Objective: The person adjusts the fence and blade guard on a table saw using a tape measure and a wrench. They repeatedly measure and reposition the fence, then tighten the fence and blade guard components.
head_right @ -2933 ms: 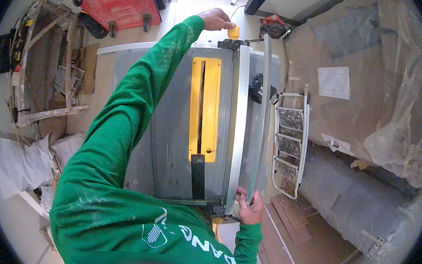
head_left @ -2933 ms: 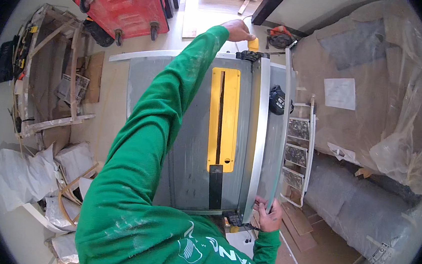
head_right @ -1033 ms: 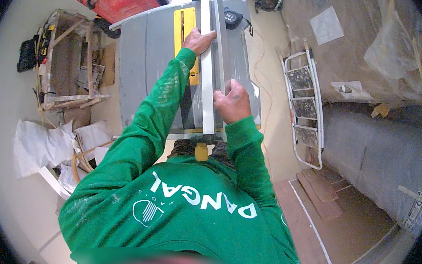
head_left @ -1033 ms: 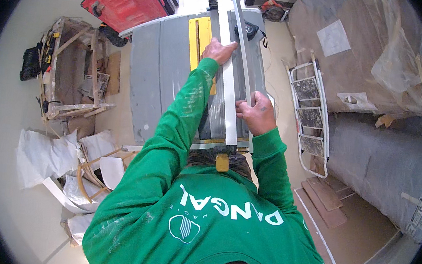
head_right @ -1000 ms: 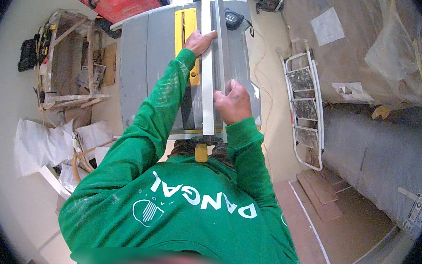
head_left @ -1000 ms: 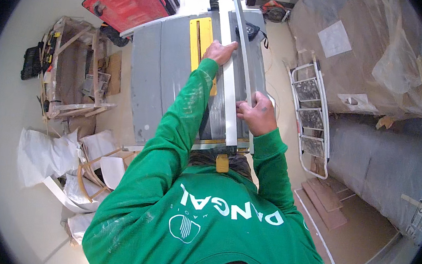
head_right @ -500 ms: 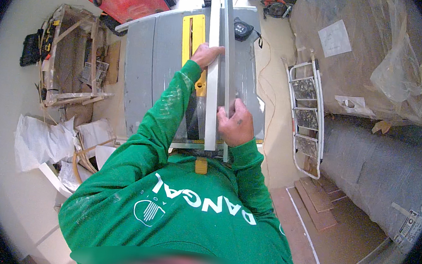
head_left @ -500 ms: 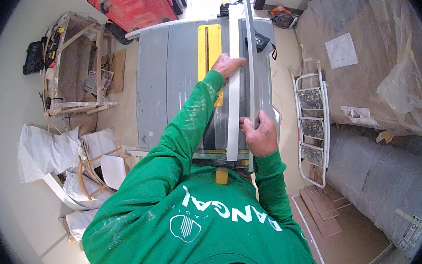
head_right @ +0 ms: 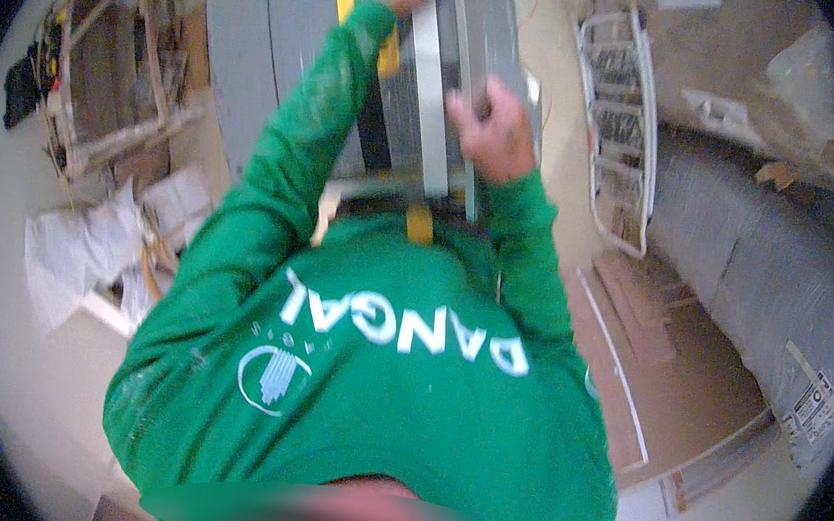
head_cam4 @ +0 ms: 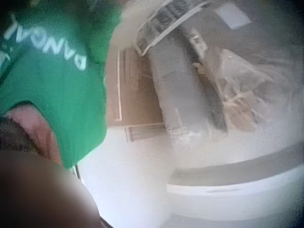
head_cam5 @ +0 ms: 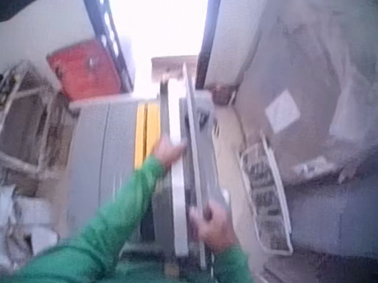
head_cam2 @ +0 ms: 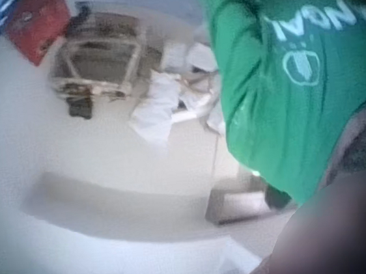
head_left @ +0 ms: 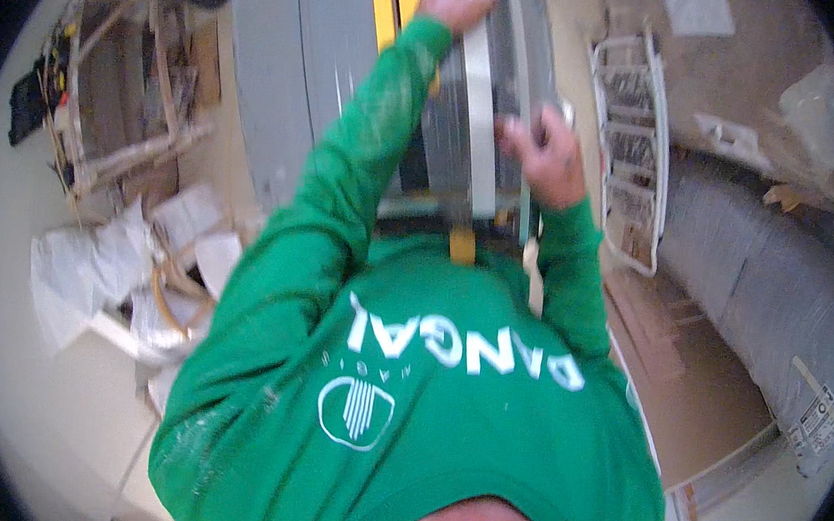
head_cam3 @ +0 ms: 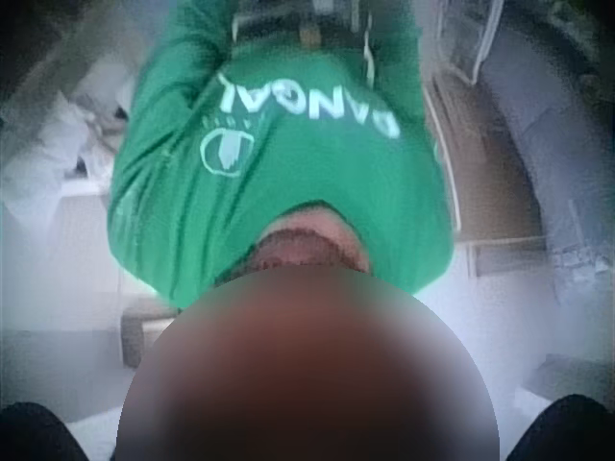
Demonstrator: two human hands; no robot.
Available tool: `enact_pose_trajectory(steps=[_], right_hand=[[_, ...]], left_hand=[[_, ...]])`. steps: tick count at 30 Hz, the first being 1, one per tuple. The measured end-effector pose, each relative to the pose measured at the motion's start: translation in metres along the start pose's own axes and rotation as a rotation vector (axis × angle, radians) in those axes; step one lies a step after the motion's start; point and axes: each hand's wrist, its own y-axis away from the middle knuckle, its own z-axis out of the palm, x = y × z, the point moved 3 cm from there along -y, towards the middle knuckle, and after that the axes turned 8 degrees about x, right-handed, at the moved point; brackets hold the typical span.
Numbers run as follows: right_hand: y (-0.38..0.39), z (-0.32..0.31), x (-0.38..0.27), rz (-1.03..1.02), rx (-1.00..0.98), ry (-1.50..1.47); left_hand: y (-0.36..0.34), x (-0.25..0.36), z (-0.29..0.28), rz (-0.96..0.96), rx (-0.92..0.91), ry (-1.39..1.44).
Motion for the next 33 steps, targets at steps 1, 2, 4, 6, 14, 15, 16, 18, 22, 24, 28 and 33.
enact_pose_trajectory(steps=[1, 2, 4, 6, 14, 15, 16, 18, 22, 24, 28, 33], right_hand=[[-0.003, 0.002, 0.004, 0.013, 0.001, -0.174], [-0.005, 0.006, 0.009, 0.079, -0.028, -0.233], [-0.010, 0.011, 0.013, 0.004, -0.003, -0.309], [-0.010, 0.006, 0.013, -0.114, 0.058, -0.254], [-0.029, -0.008, -0.019, -0.152, -0.091, -0.461], [-0.029, -0.009, -0.018, -0.135, -0.159, -0.486], [-0.027, -0.013, -0.016, -0.150, -0.148, -0.491], [-0.026, -0.022, -0.010, -0.201, -0.101, -0.504], [-0.003, -0.071, 0.067, -0.447, -0.137, -0.288], [0.011, -0.091, 0.127, -0.180, -0.178, -0.387], [0.047, -0.131, 0.246, 0.363, -0.128, -0.652], [0.092, -0.173, 0.347, 0.551, -0.053, -0.618]], left_hand=[[0.006, -0.001, -0.005, -0.013, 0.019, 0.174], [0.011, 0.016, -0.006, 0.529, 0.004, -0.436], [0.024, 0.003, -0.017, 0.072, -0.059, -0.114], [0.049, -0.008, -0.018, -0.226, -0.081, 0.065], [0.114, -0.023, -0.001, -0.100, -0.067, 0.117], [0.114, -0.027, -0.003, -0.093, -0.070, 0.115], [0.112, -0.031, -0.005, -0.077, -0.069, 0.108], [0.107, -0.043, -0.011, -0.060, -0.066, 0.088], [0.092, -0.063, -0.018, -0.017, -0.068, 0.053], [0.084, -0.069, -0.017, 0.014, -0.069, 0.036], [0.072, -0.072, -0.020, 0.059, -0.003, -0.016], [0.067, -0.063, -0.027, 0.197, -0.078, -0.201]])
